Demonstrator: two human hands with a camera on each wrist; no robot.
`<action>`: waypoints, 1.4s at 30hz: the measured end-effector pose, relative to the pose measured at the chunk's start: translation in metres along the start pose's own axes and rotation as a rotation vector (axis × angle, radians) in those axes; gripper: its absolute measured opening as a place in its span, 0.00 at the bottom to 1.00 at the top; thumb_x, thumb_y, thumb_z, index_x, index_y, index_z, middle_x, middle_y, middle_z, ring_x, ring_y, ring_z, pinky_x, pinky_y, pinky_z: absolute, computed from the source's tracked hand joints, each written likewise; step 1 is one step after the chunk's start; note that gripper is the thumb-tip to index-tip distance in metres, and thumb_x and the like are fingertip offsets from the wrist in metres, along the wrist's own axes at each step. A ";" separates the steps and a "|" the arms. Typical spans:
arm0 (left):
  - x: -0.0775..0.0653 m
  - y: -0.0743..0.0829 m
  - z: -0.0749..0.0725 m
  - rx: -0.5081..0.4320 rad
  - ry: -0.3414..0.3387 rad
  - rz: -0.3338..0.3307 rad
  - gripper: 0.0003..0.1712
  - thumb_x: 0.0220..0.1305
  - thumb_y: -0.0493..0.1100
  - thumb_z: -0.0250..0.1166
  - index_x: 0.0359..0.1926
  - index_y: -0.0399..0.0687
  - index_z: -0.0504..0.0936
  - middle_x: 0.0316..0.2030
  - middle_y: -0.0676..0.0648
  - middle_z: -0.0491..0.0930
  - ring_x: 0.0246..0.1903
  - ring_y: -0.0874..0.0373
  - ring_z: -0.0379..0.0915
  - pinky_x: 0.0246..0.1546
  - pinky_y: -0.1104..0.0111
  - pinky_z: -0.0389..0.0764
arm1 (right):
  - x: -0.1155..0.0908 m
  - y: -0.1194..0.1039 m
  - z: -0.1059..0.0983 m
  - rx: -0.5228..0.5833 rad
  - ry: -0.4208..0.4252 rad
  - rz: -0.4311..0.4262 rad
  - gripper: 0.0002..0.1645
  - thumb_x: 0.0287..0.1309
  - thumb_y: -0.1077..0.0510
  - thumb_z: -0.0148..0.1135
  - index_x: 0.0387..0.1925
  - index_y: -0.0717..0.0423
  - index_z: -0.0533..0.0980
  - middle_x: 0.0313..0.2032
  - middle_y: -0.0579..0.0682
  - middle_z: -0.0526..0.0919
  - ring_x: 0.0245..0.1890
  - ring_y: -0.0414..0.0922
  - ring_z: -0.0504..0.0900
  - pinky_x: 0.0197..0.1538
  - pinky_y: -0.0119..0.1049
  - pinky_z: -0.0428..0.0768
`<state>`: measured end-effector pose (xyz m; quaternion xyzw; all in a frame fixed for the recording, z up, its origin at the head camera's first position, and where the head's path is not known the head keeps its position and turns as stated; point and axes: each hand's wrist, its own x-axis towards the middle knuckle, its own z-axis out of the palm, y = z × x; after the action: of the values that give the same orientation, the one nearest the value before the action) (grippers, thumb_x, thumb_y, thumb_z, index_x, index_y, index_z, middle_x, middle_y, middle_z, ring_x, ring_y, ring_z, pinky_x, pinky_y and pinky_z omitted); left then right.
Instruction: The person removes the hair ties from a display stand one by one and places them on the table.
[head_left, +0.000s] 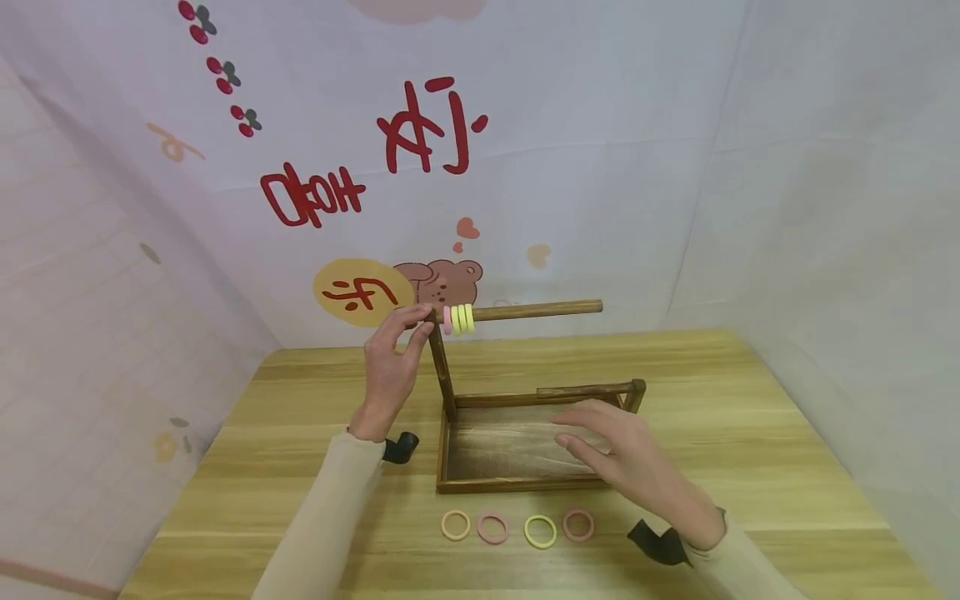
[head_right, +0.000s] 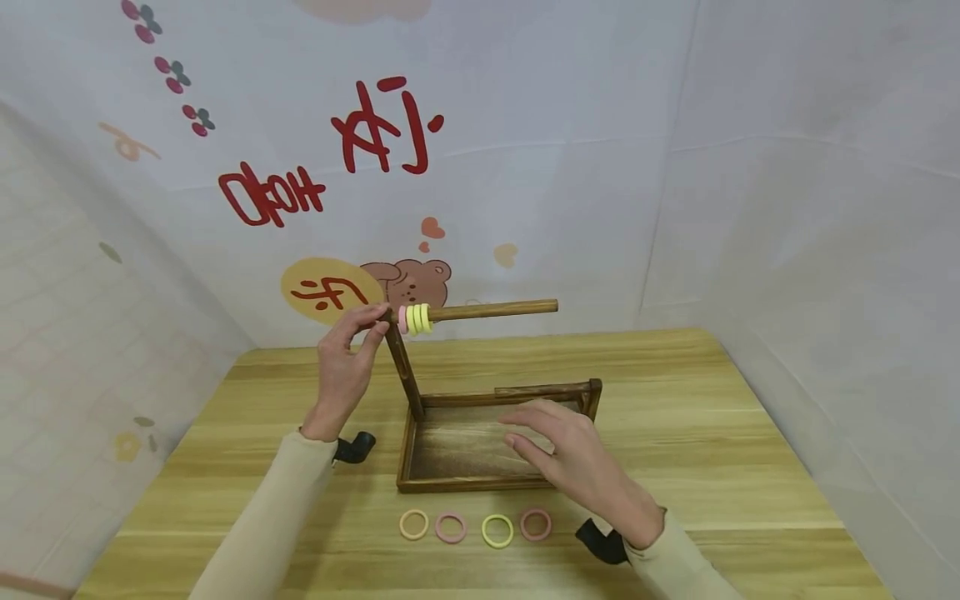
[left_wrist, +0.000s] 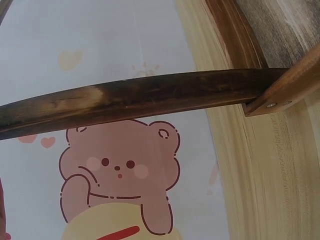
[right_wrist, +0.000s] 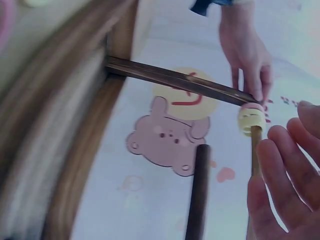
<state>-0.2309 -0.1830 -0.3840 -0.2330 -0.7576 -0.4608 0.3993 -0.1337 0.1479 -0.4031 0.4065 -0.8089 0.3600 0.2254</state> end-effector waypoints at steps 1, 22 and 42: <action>0.000 0.000 0.000 -0.003 -0.001 -0.003 0.14 0.67 0.31 0.69 0.53 0.36 0.86 0.52 0.41 0.86 0.52 0.47 0.83 0.55 0.74 0.79 | 0.005 0.000 0.000 0.005 0.012 0.007 0.18 0.60 0.63 0.75 0.52 0.50 0.85 0.50 0.43 0.88 0.51 0.43 0.86 0.56 0.26 0.79; 0.001 -0.003 -0.001 0.044 -0.008 0.057 0.12 0.67 0.31 0.70 0.50 0.35 0.86 0.51 0.40 0.86 0.53 0.46 0.83 0.58 0.62 0.81 | 0.082 -0.001 0.013 0.024 0.176 -0.155 0.22 0.73 0.45 0.61 0.55 0.56 0.84 0.51 0.52 0.88 0.52 0.51 0.86 0.59 0.37 0.81; 0.001 -0.004 0.001 0.094 0.013 0.107 0.12 0.64 0.29 0.71 0.49 0.34 0.86 0.51 0.40 0.86 0.52 0.45 0.84 0.55 0.54 0.83 | 0.142 0.011 0.019 -0.117 0.108 -0.226 0.25 0.57 0.61 0.78 0.56 0.60 0.83 0.54 0.54 0.87 0.60 0.53 0.82 0.66 0.49 0.77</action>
<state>-0.2348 -0.1842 -0.3861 -0.2512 -0.7623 -0.4043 0.4387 -0.2243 0.0675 -0.3261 0.4612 -0.7644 0.3058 0.3309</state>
